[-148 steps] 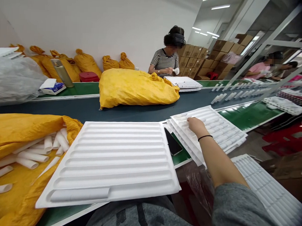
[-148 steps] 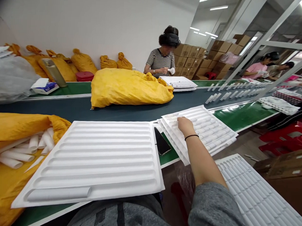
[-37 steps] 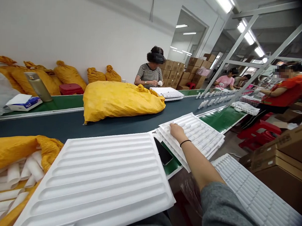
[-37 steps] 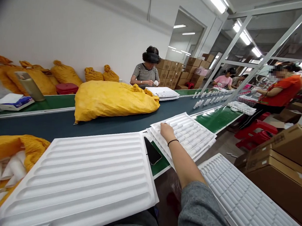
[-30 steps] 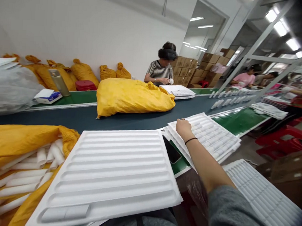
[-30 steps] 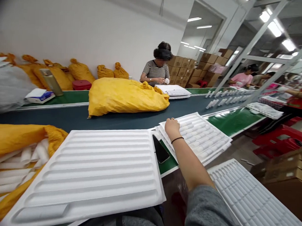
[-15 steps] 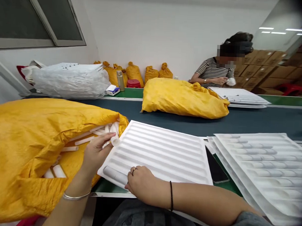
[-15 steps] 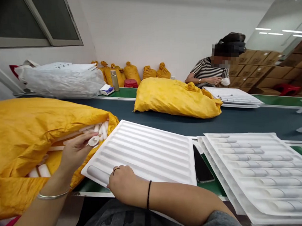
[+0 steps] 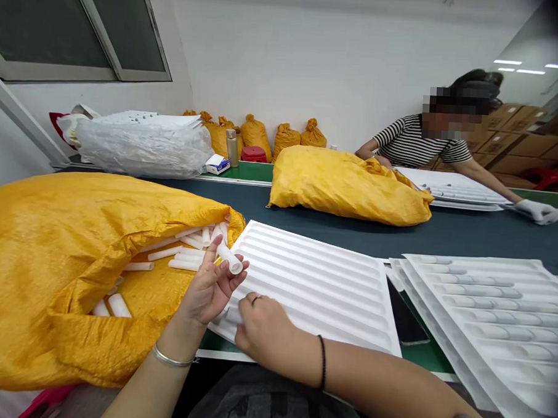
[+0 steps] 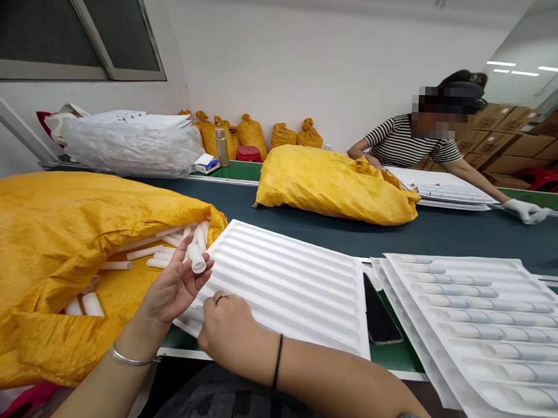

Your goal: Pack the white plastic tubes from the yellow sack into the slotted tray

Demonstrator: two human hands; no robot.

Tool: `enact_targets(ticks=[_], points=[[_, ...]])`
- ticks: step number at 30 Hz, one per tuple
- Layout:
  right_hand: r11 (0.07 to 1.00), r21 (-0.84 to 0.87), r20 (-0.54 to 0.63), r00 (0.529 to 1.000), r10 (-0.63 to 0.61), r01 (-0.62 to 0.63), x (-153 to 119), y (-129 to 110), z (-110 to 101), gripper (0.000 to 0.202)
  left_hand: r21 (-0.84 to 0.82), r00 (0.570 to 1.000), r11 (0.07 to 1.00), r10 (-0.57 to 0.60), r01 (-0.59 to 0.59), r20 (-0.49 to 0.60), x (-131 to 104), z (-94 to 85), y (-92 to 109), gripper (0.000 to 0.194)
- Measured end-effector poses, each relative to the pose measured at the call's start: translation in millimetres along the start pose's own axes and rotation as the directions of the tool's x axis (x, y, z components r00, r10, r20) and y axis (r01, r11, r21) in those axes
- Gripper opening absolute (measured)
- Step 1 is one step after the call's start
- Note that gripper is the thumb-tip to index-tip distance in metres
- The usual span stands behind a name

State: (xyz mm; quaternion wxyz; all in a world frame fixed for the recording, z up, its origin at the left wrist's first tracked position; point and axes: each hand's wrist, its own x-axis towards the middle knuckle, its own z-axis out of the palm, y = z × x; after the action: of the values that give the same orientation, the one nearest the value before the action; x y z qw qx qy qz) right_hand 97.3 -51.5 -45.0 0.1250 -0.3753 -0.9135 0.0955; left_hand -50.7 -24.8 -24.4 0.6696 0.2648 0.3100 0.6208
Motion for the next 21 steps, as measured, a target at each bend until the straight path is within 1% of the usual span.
enact_targets(ticks=[2, 3, 4, 5, 7, 9, 11, 14, 16, 18, 19, 21], points=[[0.980, 0.158, -0.095, 0.986, 0.137, -0.121, -4.7, 14.1, -21.0, 0.020, -0.068, 0.999, 0.998, 0.002, -0.004, -0.035, -0.8, -0.4, -0.8, 0.069], [0.955, 0.259, -0.148, 0.971, 0.187, -0.145, -7.2, 22.4, -31.3, 0.021, -0.086, 0.998, 0.996, 0.012, -0.016, -0.054, -1.4, -0.1, -2.5, 0.064], [0.924, 0.359, -0.201, 0.956, 0.215, -0.133, -9.6, 30.9, -40.5, 0.023, -0.091, 0.998, 0.995, 0.022, -0.028, -0.066, -2.0, 0.7, -4.9, 0.061], [0.893, 0.439, -0.254, 0.941, 0.223, -0.093, -12.0, 39.3, -48.4, 0.026, -0.087, 0.997, 0.995, 0.035, -0.041, -0.071, -2.7, 1.9, -7.9, 0.058], [0.861, 0.509, -0.349, 0.918, 0.188, 0.017, -16.5, 53.9, -59.9, 0.030, -0.060, 0.995, 0.995, 0.075, -0.079, -0.070, -4.0, 5.5, -14.1, 0.054], [0.875, 0.472, -0.412, 0.905, 0.107, 0.111, -21.3, 64.4, -66.7, 0.033, -0.023, 0.990, 0.992, 0.126, -0.127, -0.064, -4.8, 10.1, -18.9, 0.050], [0.906, 0.389, -0.446, 0.895, 0.025, 0.169, -26.6, 70.3, -70.9, 0.036, 0.024, 0.984, 0.985, 0.171, -0.170, -0.055, -4.8, 15.3, -21.9, 0.046], [0.940, 0.275, -0.457, 0.887, -0.060, 0.205, -34.9, 71.4, -74.9, 0.042, 0.058, 0.974, 0.975, 0.217, -0.213, -0.070, -3.8, 23.4, -25.8, 0.043], [0.951, 0.225, -0.449, 0.889, -0.094, 0.214, -39.3, 69.3, -77.2, 0.045, 0.059, 0.964, 0.969, 0.245, -0.239, -0.107, -3.0, 27.6, -29.5, 0.043], [0.955, 0.191, -0.440, 0.889, -0.124, 0.228, -42.2, 67.5, -79.5, 0.047, 0.095, 0.952, 0.958, 0.281, -0.271, -0.118, -3.1, 28.9, -33.3, 0.042], [0.954, 0.183, -0.442, 0.887, -0.134, 0.236, -43.0, 67.4, -80.9, 0.047, 0.148, 0.949, 0.948, 0.298, -0.282, -0.103, -3.7, 28.3, -34.6, 0.040], [0.952, 0.187, -0.461, 0.877, -0.134, 0.244, -44.1, 69.6, -84.1, 0.045, 0.333, 0.953, 0.902, 0.302, -0.273, -0.035, -6.6, 25.4, -34.5, 0.035]])
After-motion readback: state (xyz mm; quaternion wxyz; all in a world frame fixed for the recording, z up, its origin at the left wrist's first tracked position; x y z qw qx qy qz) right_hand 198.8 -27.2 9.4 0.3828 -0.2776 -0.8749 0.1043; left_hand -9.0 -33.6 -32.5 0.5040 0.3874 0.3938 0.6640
